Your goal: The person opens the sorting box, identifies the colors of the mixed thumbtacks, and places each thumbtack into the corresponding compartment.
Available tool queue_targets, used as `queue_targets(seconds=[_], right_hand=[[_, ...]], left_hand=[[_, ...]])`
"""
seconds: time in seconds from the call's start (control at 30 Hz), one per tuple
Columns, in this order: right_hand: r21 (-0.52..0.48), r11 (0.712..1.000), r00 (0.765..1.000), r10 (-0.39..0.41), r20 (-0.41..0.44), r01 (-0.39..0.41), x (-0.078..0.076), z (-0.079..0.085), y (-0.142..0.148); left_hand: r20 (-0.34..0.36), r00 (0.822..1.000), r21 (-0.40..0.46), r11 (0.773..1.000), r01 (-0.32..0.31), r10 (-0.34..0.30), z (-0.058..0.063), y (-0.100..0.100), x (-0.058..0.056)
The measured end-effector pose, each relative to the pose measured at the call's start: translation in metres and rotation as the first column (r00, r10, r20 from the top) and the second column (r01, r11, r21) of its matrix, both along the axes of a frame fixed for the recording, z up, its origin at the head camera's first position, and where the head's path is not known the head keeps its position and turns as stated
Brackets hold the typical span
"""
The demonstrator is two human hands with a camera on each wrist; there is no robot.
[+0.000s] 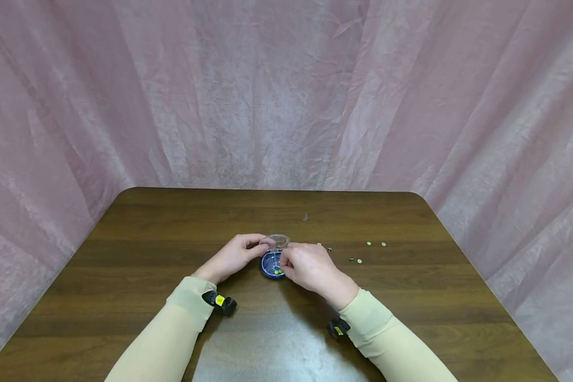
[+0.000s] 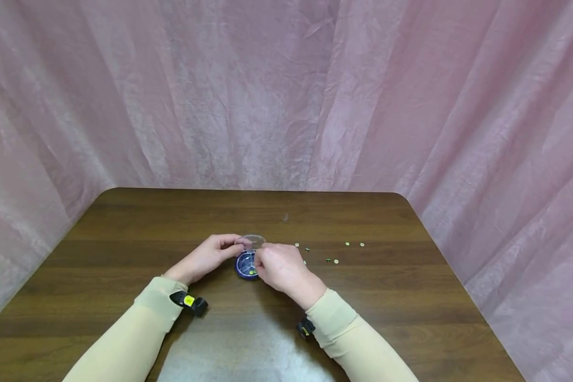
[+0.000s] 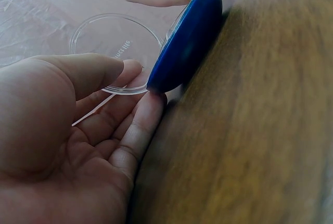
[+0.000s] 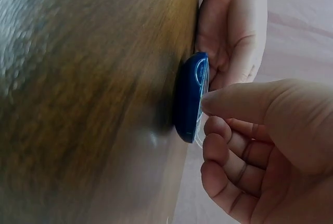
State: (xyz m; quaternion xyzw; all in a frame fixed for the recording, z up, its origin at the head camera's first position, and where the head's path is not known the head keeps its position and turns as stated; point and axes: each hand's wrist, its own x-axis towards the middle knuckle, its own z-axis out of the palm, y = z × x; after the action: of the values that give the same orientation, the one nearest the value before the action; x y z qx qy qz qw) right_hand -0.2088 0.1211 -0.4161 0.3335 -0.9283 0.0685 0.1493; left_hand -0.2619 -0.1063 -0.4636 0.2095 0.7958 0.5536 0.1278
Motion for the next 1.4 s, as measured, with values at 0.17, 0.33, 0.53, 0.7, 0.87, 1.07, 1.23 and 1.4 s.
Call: queue_targets(seconds=[0.17, 0.33, 0.53, 0.7, 0.87, 1.07, 1.23, 1.4], right_hand=[[0.007, 1.000, 0.999, -0.009, 0.042, 0.008, -0.001, 0.000, 0.002], [-0.008, 1.000, 0.996, -0.009, 0.091, 0.010, -0.003, 0.007, 0.009], [-0.037, 0.994, 0.988, -0.094, 0.126, 0.099, -0.008, 0.021, 0.037], [-0.035, 0.980, 0.967, -0.189, 0.170, 0.197, -0.014, 0.027, 0.069], [-0.017, 0.964, 0.942, -0.254, 0.219, 0.265, -0.020, 0.031, 0.096], [0.072, 0.948, 0.906, -0.317, 0.282, 0.309, -0.025, 0.031, 0.117], [0.163, 0.933, 0.877, -0.358, 0.320, 0.322, -0.026, 0.028, 0.126], [0.203, 0.921, 0.858, -0.384, 0.341, 0.332, -0.026, 0.027, 0.127]], left_hand=[[0.000, 1.000, -0.006, 1.000, 0.001, -0.001, 0.002, 0.000, 0.001], [0.003, 1.000, -0.001, 1.000, 0.002, -0.002, 0.002, 0.000, 0.001], [0.014, 1.000, -0.009, 1.000, 0.008, -0.007, 0.001, 0.001, 0.002], [0.016, 1.000, -0.024, 1.000, 0.001, -0.001, 0.001, -0.001, 0.001], [0.008, 1.000, -0.035, 0.999, -0.002, 0.003, -0.001, -0.001, 0.000], [0.028, 1.000, -0.044, 0.999, -0.009, 0.010, -0.003, -0.002, 0.002], [0.025, 1.000, -0.036, 0.999, -0.011, 0.012, -0.004, -0.002, 0.003], [0.028, 0.999, -0.033, 0.999, -0.015, 0.016, -0.004, -0.002, 0.003]])
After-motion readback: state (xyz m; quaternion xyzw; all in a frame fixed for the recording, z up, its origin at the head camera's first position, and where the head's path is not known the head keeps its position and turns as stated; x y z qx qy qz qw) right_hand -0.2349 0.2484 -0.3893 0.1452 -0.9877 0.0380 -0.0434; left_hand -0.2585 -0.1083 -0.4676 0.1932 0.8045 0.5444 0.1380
